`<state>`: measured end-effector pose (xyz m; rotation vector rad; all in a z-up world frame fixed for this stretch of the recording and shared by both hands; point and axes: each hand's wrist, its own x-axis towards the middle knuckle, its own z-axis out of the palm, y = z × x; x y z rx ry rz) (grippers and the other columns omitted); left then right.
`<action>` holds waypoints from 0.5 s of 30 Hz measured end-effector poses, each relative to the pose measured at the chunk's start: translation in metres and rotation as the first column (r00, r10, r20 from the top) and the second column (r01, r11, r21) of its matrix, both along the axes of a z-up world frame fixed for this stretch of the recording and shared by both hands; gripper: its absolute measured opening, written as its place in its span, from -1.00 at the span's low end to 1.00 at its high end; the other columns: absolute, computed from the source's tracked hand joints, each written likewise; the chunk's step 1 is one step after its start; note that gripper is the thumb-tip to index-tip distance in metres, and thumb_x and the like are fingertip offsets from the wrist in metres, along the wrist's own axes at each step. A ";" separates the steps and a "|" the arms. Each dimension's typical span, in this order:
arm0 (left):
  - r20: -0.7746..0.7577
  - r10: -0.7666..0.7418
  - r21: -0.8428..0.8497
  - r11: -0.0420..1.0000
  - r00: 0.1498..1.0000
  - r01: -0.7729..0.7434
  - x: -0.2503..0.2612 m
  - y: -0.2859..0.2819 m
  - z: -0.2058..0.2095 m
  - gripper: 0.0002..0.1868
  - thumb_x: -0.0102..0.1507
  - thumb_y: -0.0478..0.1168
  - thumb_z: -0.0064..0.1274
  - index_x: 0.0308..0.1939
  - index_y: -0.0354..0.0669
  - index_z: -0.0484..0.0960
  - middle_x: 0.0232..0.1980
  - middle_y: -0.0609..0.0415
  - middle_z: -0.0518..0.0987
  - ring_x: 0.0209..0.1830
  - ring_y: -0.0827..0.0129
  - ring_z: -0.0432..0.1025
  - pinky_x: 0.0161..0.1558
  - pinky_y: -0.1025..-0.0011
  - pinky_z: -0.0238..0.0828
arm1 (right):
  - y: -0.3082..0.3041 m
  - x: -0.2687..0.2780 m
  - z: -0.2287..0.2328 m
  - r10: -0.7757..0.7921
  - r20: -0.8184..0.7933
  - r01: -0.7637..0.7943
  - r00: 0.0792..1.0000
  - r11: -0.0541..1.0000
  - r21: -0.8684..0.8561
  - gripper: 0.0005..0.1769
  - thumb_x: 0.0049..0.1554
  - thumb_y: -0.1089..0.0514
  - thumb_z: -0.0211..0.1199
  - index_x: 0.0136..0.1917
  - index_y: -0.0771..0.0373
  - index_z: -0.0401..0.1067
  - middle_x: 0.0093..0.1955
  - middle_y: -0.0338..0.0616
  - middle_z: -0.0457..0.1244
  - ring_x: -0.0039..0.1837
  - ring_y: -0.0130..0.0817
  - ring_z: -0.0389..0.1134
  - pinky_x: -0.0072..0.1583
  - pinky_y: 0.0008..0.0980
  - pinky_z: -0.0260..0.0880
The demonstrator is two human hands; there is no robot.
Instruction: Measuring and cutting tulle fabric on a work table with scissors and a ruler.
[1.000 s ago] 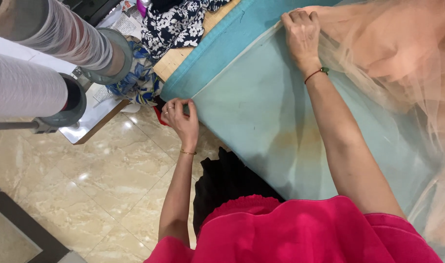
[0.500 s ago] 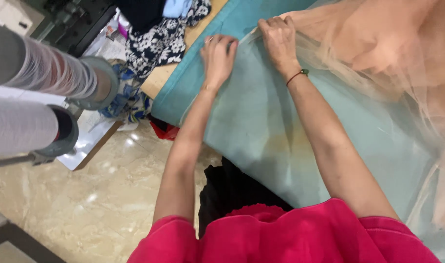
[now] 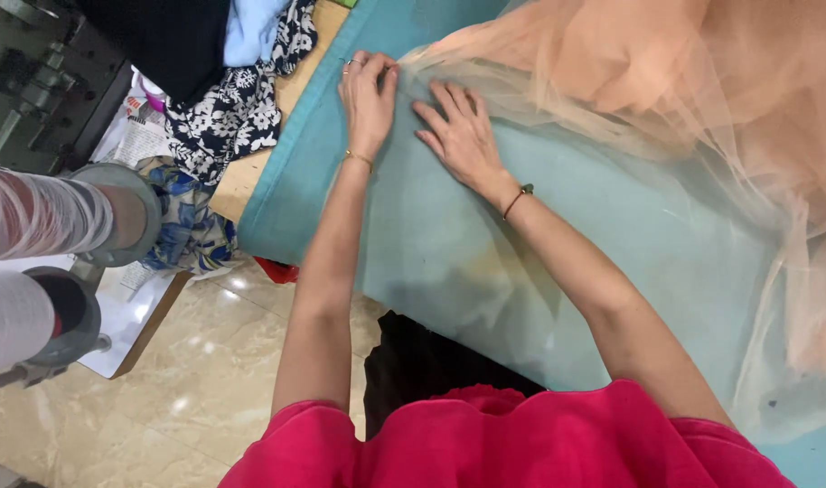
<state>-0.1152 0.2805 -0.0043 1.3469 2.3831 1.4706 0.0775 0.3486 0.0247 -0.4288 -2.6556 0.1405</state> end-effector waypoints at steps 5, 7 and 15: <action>-0.229 0.097 0.030 0.995 0.969 -0.092 0.009 -0.006 0.009 -0.95 0.37 -0.24 0.07 -0.16 -0.11 0.57 -0.06 -0.01 0.42 -0.03 0.05 0.38 -0.02 0.11 0.29 | -0.002 0.004 0.000 -0.065 0.000 0.065 0.998 0.998 0.021 -0.51 0.32 -0.12 0.30 0.43 0.09 0.46 0.68 0.07 -0.05 0.67 0.06 -0.12 0.56 0.16 -0.15; -0.291 0.107 -0.022 0.993 0.951 -0.118 0.007 -0.001 0.009 -0.96 0.37 -0.25 0.05 -0.16 -0.10 0.56 -0.07 -0.01 0.42 -0.03 0.07 0.38 -0.02 0.11 0.28 | 0.002 0.002 -0.004 -0.091 -0.005 0.091 0.996 0.995 0.027 -0.51 0.33 -0.12 0.29 0.43 0.09 0.47 0.68 0.08 -0.06 0.67 0.07 -0.13 0.56 0.17 -0.18; -0.632 0.149 -0.120 0.951 0.761 -0.286 0.013 0.003 0.004 -0.86 0.24 -0.30 0.01 -0.12 -0.04 0.51 -0.08 0.07 0.44 -0.01 0.16 0.38 0.03 0.09 0.24 | -0.003 0.002 -0.005 -0.092 -0.015 0.093 0.996 0.994 0.061 -0.48 0.32 -0.11 0.27 0.47 0.06 0.42 0.68 0.09 -0.06 0.67 0.06 -0.14 0.56 0.18 -0.23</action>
